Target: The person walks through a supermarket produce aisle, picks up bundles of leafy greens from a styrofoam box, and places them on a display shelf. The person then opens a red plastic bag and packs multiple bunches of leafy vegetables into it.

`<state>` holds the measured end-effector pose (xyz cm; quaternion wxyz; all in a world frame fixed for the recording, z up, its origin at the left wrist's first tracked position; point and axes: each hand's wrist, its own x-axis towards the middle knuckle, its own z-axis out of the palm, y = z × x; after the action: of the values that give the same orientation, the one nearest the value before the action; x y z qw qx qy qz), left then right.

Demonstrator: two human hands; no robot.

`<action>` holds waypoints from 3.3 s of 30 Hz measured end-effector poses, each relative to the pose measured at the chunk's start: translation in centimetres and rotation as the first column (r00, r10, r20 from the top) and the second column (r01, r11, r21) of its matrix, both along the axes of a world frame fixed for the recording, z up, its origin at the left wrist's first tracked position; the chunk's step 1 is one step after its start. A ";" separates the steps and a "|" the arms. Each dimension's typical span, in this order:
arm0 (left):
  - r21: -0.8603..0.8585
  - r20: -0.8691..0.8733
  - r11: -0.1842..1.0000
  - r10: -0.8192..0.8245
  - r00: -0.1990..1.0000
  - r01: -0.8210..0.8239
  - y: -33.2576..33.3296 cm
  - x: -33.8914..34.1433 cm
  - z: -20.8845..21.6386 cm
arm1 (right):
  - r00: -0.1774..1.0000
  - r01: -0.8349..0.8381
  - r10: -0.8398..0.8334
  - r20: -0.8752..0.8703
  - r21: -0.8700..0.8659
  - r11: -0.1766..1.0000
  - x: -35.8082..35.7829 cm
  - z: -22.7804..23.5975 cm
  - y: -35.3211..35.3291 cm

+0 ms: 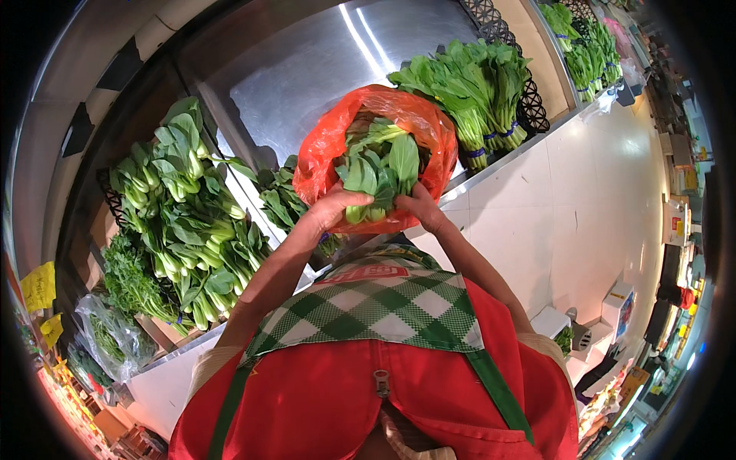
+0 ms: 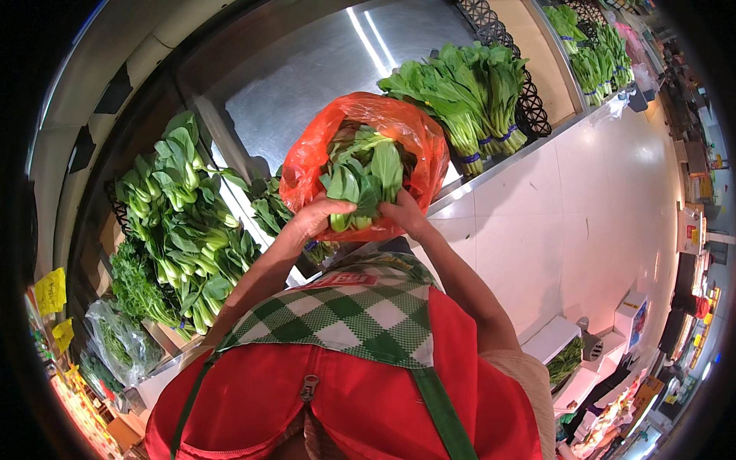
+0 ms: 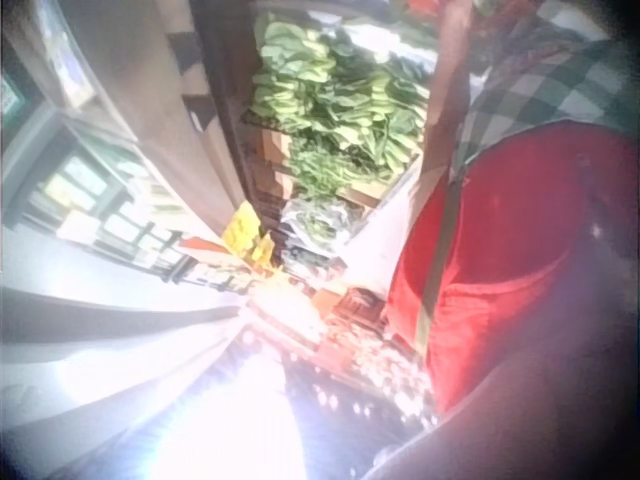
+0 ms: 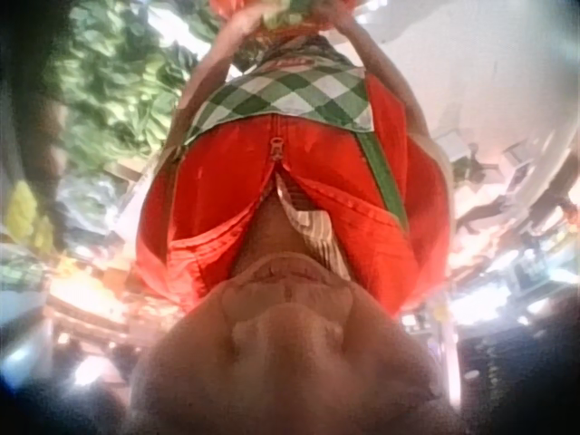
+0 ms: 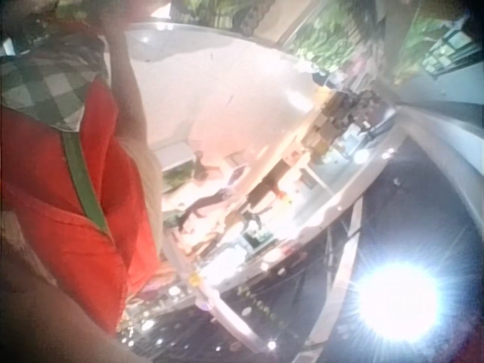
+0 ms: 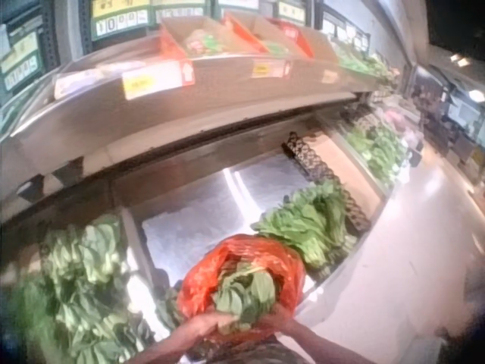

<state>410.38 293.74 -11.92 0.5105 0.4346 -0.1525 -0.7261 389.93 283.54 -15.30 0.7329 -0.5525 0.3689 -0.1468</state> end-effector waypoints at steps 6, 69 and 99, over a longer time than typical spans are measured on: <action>-0.233 -0.060 0.963 0.126 0.990 -0.137 1.0 -0.3 1.7 | 0.870 -0.394 0.048 -0.491 -0.631 0.668 5.0 6.0 0.7; 0.144 -0.215 0.975 0.199 0.956 -0.171 -2.4 -2.8 -2.3 | 0.499 -0.854 0.270 -0.823 -0.415 0.314 12.8 7.7 -13.5; 0.384 -0.322 0.513 0.853 0.410 -0.767 -6.4 -4.5 -7.1 | 0.627 -0.778 0.367 -0.687 -0.526 0.343 15.5 6.6 -15.5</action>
<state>405.83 287.29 -19.06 0.7775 0.3048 0.2722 -0.4780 405.45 268.01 -8.66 0.2997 -0.9268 0.1939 0.1166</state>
